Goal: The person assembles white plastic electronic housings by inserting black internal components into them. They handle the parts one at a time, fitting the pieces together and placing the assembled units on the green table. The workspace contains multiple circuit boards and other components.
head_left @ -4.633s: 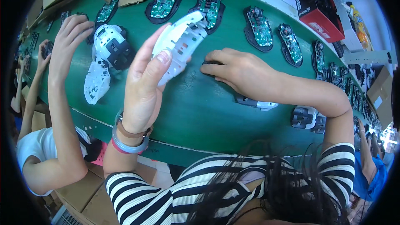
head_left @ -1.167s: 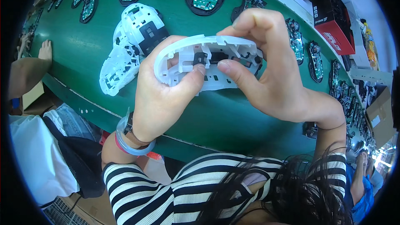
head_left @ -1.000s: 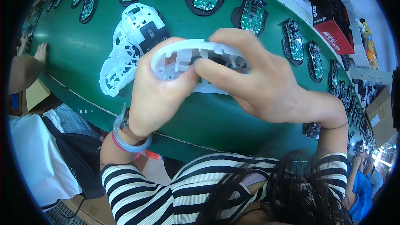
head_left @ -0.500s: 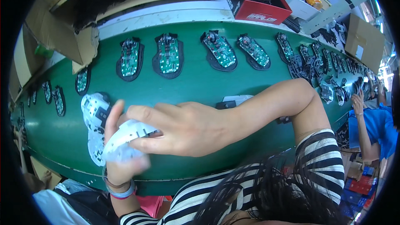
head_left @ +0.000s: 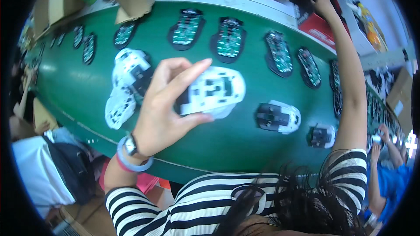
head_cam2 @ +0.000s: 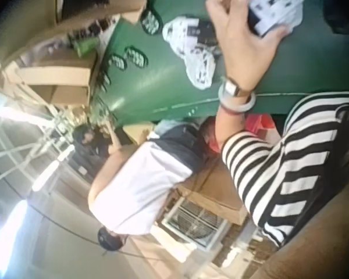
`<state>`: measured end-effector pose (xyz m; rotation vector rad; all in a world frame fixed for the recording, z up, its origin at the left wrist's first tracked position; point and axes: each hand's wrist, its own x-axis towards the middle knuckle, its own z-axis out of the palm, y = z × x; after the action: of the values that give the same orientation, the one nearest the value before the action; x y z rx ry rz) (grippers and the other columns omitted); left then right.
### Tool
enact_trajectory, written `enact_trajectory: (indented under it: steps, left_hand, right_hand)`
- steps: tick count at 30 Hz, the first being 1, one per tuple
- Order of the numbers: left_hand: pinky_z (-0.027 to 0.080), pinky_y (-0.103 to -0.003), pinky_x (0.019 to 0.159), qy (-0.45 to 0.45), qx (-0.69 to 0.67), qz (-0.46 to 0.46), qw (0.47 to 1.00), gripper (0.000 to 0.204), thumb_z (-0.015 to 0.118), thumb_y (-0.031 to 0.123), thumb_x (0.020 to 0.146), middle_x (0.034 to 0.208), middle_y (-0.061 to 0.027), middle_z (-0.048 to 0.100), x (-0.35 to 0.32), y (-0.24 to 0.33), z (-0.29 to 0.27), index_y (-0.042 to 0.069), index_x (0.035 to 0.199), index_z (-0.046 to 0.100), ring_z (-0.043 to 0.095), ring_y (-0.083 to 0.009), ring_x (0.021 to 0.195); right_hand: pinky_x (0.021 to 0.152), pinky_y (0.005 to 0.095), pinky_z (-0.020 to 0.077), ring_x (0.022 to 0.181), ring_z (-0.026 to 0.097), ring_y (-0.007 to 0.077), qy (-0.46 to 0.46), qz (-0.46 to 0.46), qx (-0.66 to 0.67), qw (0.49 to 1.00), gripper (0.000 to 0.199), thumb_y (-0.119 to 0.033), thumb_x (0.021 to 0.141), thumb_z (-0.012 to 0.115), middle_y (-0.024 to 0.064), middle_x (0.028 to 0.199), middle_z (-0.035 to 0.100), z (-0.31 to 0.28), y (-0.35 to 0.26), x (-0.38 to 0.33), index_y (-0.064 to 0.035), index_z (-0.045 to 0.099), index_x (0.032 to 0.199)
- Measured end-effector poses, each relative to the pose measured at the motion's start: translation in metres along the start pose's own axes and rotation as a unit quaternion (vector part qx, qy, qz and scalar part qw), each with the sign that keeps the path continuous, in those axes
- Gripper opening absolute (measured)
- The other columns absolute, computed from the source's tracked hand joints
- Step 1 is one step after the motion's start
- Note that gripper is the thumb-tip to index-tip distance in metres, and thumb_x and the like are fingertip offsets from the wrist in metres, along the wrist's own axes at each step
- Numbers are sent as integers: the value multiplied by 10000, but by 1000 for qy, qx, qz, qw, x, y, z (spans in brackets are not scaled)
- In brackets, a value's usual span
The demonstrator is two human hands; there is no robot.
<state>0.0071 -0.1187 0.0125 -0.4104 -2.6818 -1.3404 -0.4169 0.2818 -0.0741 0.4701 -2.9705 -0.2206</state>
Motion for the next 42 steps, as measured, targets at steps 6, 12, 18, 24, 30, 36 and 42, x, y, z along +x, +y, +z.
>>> enact_trajectory:
  steps: [6,12,18,24,30,36,42]
  left_hand:
    - [472,-351,976,73,-25,-68,995,1010,913,158,592,1210,-150,609,-18,-20,5,46,1429,358,614,-245,1103]
    - [464,-346,977,93,-64,-46,993,1012,913,166,600,1208,-134,591,-20,-30,9,52,1429,345,605,-232,1097]
    - [448,-325,956,71,-70,-44,994,735,892,232,652,1186,-107,588,-26,-32,1,29,1275,558,585,-201,1069]
    - [452,-302,935,11,-214,-147,966,659,876,228,688,1158,-80,608,-20,-26,8,34,1250,593,587,-164,1047]
    - [467,-292,930,88,-167,-62,980,639,846,214,729,1161,-87,640,-22,-31,8,28,1286,595,602,-166,1045]
    - [495,-318,893,117,-170,-84,975,599,865,167,678,1118,-134,666,-26,-33,4,55,1223,645,643,-229,1012]
    - [468,-299,925,81,-205,-131,966,581,828,191,748,1164,-98,642,-29,-38,-2,25,1260,609,609,-177,1051]
  right_hand:
    - [853,403,516,945,678,339,-13,82,90,993,258,-241,835,633,181,1017,699,-23,18,-12,-68,727,1002]
    - [810,380,516,914,690,306,-32,-5,209,977,350,-282,881,657,175,1000,713,-15,39,-35,5,678,1080]
    - [781,324,513,865,679,185,-18,48,197,979,307,-220,861,704,98,961,726,-48,19,-48,-3,676,1076]
    - [701,257,514,802,666,141,239,-69,365,897,161,-24,813,705,64,882,712,-155,-169,-174,-62,721,968]
    - [621,308,524,699,606,230,223,-473,319,790,260,-35,678,676,93,842,577,-170,-291,-244,22,652,930]
    - [612,310,509,744,606,224,247,-500,262,788,339,-77,701,675,136,912,576,-154,-304,-249,86,637,995]
    - [676,301,468,836,600,227,307,-447,95,835,367,-96,768,654,133,987,580,-139,-322,-279,77,655,1092]
